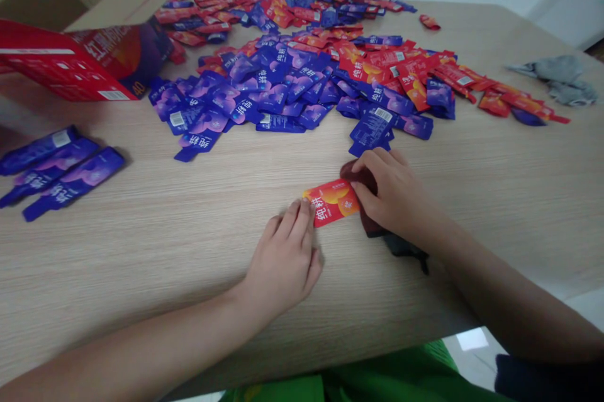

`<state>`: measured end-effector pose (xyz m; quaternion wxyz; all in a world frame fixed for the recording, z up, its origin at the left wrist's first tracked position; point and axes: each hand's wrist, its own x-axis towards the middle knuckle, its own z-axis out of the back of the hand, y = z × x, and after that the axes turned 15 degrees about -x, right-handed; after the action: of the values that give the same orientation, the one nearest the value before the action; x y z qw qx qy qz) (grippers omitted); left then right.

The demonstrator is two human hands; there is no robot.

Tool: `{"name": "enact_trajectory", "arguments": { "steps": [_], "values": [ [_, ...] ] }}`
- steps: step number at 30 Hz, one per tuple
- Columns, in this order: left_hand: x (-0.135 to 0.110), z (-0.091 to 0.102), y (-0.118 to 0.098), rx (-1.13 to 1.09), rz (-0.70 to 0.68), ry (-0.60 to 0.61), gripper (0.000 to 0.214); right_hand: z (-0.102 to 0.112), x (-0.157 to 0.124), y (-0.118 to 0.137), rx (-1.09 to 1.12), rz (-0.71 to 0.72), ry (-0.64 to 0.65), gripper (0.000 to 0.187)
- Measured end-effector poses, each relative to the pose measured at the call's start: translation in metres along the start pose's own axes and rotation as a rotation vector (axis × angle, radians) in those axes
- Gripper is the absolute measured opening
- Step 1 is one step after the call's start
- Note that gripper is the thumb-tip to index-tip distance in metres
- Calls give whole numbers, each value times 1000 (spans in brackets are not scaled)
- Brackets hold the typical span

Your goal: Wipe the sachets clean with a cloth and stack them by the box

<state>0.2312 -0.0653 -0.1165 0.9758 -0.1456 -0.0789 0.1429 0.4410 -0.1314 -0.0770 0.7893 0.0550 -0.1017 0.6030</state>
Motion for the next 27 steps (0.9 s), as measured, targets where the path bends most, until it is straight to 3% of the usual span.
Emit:
{"name": "enact_trajectory", "arguments": {
  "steps": [2,5,8,16,21,27],
  "values": [
    [0,0,0,2,-11,-10,58,1,-3,19,58,90,-47,11],
    [0,0,0,4,-21,-13,50,-3,-8,45,4,216,12,15],
    [0,1,0,9,-17,-5,48,-8,-9,54,-112,224,61,16],
    [1,2,-2,40,-2,9,58,-14,-8,11,-269,53,86,15],
    [0,1,-1,28,2,8,59,-15,-4,-11,-226,19,151,16],
    [0,0,-1,11,-6,-9,57,-4,-2,9,116,68,-71,9]
  ]
}}
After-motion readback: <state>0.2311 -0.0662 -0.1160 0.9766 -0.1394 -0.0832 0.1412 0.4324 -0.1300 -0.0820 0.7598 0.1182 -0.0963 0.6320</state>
